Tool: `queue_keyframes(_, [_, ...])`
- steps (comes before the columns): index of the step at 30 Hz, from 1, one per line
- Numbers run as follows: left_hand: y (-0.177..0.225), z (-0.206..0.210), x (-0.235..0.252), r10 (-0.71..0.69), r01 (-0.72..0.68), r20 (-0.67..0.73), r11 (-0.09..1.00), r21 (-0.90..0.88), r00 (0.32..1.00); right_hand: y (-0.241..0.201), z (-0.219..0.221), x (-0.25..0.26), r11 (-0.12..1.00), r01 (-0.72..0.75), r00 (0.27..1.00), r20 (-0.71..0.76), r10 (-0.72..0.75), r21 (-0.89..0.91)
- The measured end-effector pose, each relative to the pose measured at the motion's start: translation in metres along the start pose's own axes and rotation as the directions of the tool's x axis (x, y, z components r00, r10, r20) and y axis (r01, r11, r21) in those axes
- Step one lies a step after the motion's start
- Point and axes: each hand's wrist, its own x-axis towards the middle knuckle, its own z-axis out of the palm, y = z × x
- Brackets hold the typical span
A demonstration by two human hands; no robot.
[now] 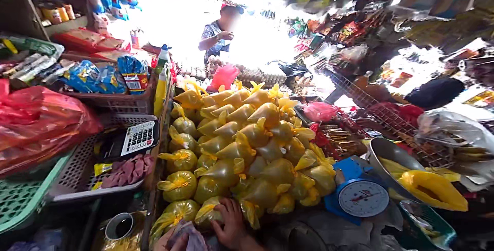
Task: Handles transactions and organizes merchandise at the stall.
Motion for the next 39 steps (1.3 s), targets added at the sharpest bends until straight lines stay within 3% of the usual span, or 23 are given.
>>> queue_keyframes(2, [-0.008, -0.006, 0.011, -0.042, 0.037, 0.045, 0.994, 0.099, 0.998, -0.002, -0.045, 0.037, 0.998, 0.063, 0.998, 0.004, -0.063, 0.016])
queue_keyframes(5, [-0.025, -0.002, 0.017, -0.126, 0.122, 0.085, 0.991, 0.048, 0.988, -0.013, -0.160, 0.141, 0.981, 0.107, 0.985, -0.118, -0.127, -0.163])
queue_keyframes(8, [-0.049, 0.013, 0.023, -0.133, 0.138, 0.077, 0.988, -0.068, 0.988, -0.022, -0.287, 0.263, 0.882, -0.179, 0.983, -0.041, 0.179, -0.435])
queue_keyframes(11, [-0.060, 0.028, 0.023, -0.130, 0.130, 0.019, 0.992, -0.009, 0.991, -0.018, -0.384, 0.356, 0.781, -0.384, 0.921, -0.142, 0.363, -0.492])
queue_keyframes(13, [-0.066, 0.031, 0.017, -0.109, 0.110, -0.047, 0.994, 0.017, 0.993, -0.021, -0.423, 0.385, 0.731, -0.461, 0.882, -0.167, 0.441, -0.504])
queue_keyframes(16, [-0.072, 0.034, 0.018, -0.063, 0.067, -0.092, 0.996, 0.050, 0.994, -0.032, -0.445, 0.395, 0.724, -0.493, 0.864, -0.175, 0.472, -0.483])
queue_keyframes(18, [-0.073, 0.036, 0.019, -0.056, 0.063, -0.089, 0.995, 0.073, 0.994, -0.037, -0.431, 0.383, 0.791, -0.439, 0.899, -0.206, 0.388, -0.427])
queue_keyframes(20, [-0.071, 0.034, 0.021, -0.068, 0.074, -0.067, 0.994, 0.084, 0.995, -0.044, -0.385, 0.343, 0.896, -0.282, 0.954, -0.197, 0.225, -0.344])
queue_keyframes(21, [-0.068, 0.032, 0.023, -0.073, 0.078, -0.060, 0.994, 0.083, 0.996, -0.044, -0.346, 0.311, 0.953, -0.160, 0.980, -0.157, 0.122, -0.257])
queue_keyframes(23, [-0.066, 0.028, 0.021, -0.081, 0.084, -0.041, 0.995, 0.054, 0.996, -0.039, -0.244, 0.228, 1.000, 0.026, 0.997, 0.068, -0.024, -0.016])
queue_keyframes(25, [-0.066, 0.027, 0.022, -0.096, 0.096, -0.025, 0.995, 0.005, 0.995, -0.034, -0.153, 0.146, 0.973, 0.026, 0.944, 0.316, -0.099, 0.228])
queue_keyframes(28, [-0.064, 0.023, 0.024, -0.131, 0.130, -0.024, 0.991, -0.035, 0.991, -0.048, -0.077, 0.056, 0.848, -0.148, 0.914, 0.398, -0.080, 0.509])
queue_keyframes(31, [-0.066, 0.027, 0.028, -0.146, 0.146, 0.000, 0.987, -0.063, 0.989, -0.047, -0.043, 0.011, 0.724, -0.217, 0.945, 0.327, -0.012, 0.655])
queue_keyframes(36, [-0.060, 0.027, 0.032, -0.201, 0.203, 0.066, 0.979, -0.025, 0.977, -0.028, -0.044, -0.009, 0.586, -0.386, 0.885, 0.465, 0.018, 0.712])
queue_keyframes(39, [-0.060, 0.030, 0.032, -0.196, 0.197, 0.053, 0.980, -0.011, 0.979, -0.018, -0.035, -0.018, 0.501, -0.424, 0.888, 0.454, 0.067, 0.754])
